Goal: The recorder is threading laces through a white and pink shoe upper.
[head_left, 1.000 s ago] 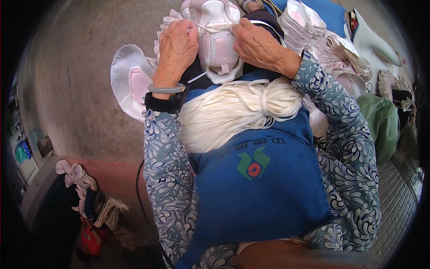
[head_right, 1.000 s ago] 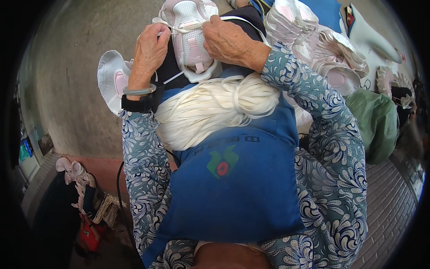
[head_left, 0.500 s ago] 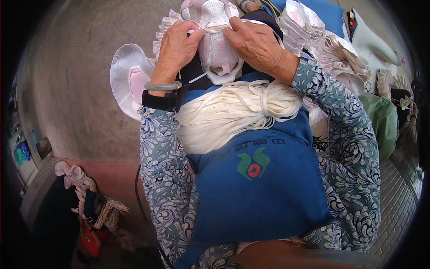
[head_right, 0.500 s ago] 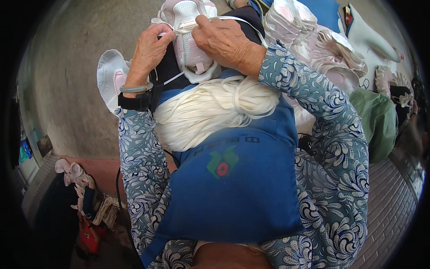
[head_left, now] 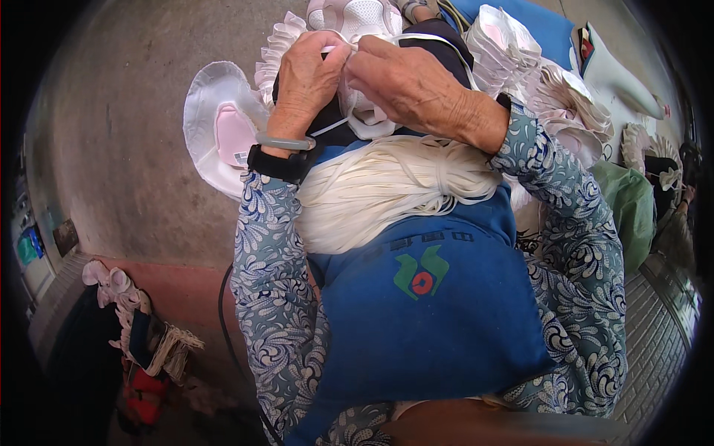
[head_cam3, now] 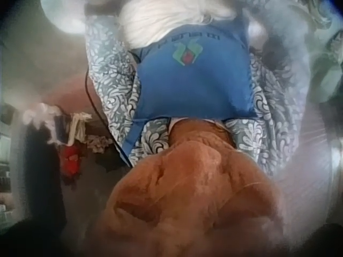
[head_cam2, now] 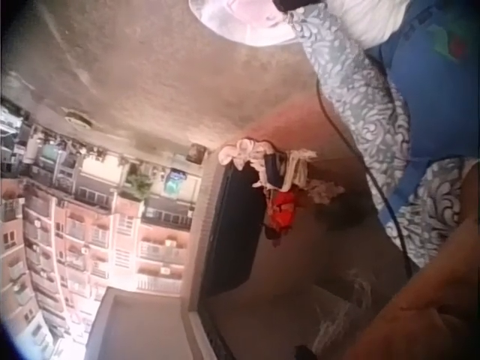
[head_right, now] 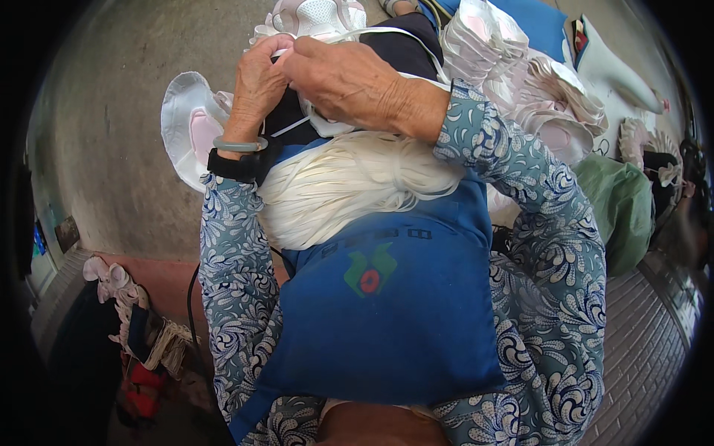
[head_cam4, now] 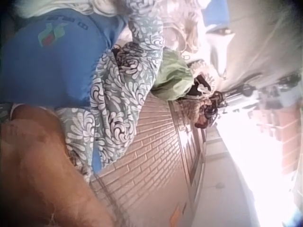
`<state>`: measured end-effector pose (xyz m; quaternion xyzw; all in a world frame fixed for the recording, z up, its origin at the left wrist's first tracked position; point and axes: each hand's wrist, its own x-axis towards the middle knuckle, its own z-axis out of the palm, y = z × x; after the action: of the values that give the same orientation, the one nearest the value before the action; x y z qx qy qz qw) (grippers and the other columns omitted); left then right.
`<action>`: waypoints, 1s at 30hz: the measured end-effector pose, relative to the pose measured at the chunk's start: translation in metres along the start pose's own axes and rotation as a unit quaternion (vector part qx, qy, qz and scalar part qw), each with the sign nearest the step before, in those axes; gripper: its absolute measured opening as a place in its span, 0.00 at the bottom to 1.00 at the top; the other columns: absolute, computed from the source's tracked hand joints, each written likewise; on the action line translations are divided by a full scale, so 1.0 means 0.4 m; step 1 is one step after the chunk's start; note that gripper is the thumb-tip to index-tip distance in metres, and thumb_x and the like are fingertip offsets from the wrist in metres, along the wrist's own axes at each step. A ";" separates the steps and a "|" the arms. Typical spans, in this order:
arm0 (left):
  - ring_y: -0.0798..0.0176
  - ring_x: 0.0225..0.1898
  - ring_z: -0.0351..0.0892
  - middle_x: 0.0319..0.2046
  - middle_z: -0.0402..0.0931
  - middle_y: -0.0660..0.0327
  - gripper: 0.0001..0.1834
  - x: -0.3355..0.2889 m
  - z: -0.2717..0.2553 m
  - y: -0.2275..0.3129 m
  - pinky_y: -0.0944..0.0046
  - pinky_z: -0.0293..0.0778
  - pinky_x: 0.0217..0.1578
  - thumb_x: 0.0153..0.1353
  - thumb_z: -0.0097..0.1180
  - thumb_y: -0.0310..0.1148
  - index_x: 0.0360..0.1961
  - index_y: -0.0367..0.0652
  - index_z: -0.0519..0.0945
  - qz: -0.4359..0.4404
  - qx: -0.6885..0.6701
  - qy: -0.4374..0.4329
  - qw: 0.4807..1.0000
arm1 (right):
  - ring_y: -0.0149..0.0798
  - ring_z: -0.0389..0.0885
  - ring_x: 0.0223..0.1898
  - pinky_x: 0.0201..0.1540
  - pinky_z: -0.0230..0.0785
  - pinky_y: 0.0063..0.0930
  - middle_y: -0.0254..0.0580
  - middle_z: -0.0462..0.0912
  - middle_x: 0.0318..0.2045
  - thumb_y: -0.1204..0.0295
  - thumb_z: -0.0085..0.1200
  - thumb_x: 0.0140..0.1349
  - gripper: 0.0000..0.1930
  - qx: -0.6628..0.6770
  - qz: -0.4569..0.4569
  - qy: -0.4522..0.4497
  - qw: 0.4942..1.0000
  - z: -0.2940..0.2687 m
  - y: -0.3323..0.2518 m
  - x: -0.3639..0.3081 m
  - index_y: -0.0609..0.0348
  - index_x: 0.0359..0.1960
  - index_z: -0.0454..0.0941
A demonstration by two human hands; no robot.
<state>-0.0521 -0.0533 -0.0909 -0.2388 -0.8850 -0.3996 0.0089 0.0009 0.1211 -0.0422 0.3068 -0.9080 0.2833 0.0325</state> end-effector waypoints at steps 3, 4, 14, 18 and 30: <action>0.62 0.35 0.77 0.33 0.80 0.57 0.13 -0.009 -0.005 0.004 0.66 0.71 0.39 0.57 0.57 0.39 0.36 0.40 0.80 -0.083 -0.065 -0.025 0.994 | 0.49 0.76 0.29 0.29 0.71 0.36 0.45 0.70 0.31 0.71 0.53 0.57 0.07 -0.024 0.019 0.002 1.000 -0.011 0.008 -0.009 0.60 0.33 0.72; 0.63 0.35 0.77 0.33 0.80 0.57 0.13 -0.014 -0.008 0.005 0.66 0.71 0.38 0.57 0.58 0.39 0.36 0.40 0.80 -0.090 -0.079 -0.029 0.992 | 0.48 0.75 0.29 0.30 0.70 0.36 0.44 0.69 0.32 0.71 0.53 0.58 0.06 -0.043 0.066 -0.006 0.997 -0.016 0.017 -0.013 0.59 0.34 0.72; 0.52 0.46 0.74 0.43 0.77 0.54 0.18 -0.054 0.002 0.071 0.49 0.63 0.51 0.57 0.56 0.39 0.46 0.42 0.76 0.078 0.213 0.034 0.973 | 0.39 0.80 0.30 0.26 0.72 0.29 0.44 0.74 0.28 0.72 0.56 0.48 0.07 -0.326 0.008 -0.029 0.945 0.026 0.023 -0.027 0.62 0.26 0.81; 0.45 0.54 0.68 0.53 0.68 0.45 0.33 -0.093 0.029 0.090 0.39 0.55 0.57 0.57 0.55 0.39 0.59 0.32 0.60 0.010 0.204 -0.058 0.977 | 0.40 0.77 0.30 0.28 0.70 0.29 0.44 0.72 0.31 0.74 0.54 0.49 0.06 -0.307 -0.005 -0.117 0.945 0.013 0.044 0.005 0.64 0.26 0.75; 0.45 0.56 0.67 0.52 0.68 0.43 0.33 -0.086 0.030 0.049 0.32 0.53 0.55 0.55 0.53 0.37 0.57 0.28 0.59 -0.023 0.116 -0.085 0.989 | 0.54 0.78 0.32 0.36 0.71 0.42 0.55 0.77 0.26 0.68 0.48 0.61 0.10 0.105 0.138 -0.077 0.982 -0.011 0.004 0.000 0.64 0.33 0.73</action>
<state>-0.0112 -0.0480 -0.0924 -0.2491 -0.9282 -0.2723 -0.0479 -0.0004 0.1243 -0.0393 0.2015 -0.9065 0.3546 -0.1090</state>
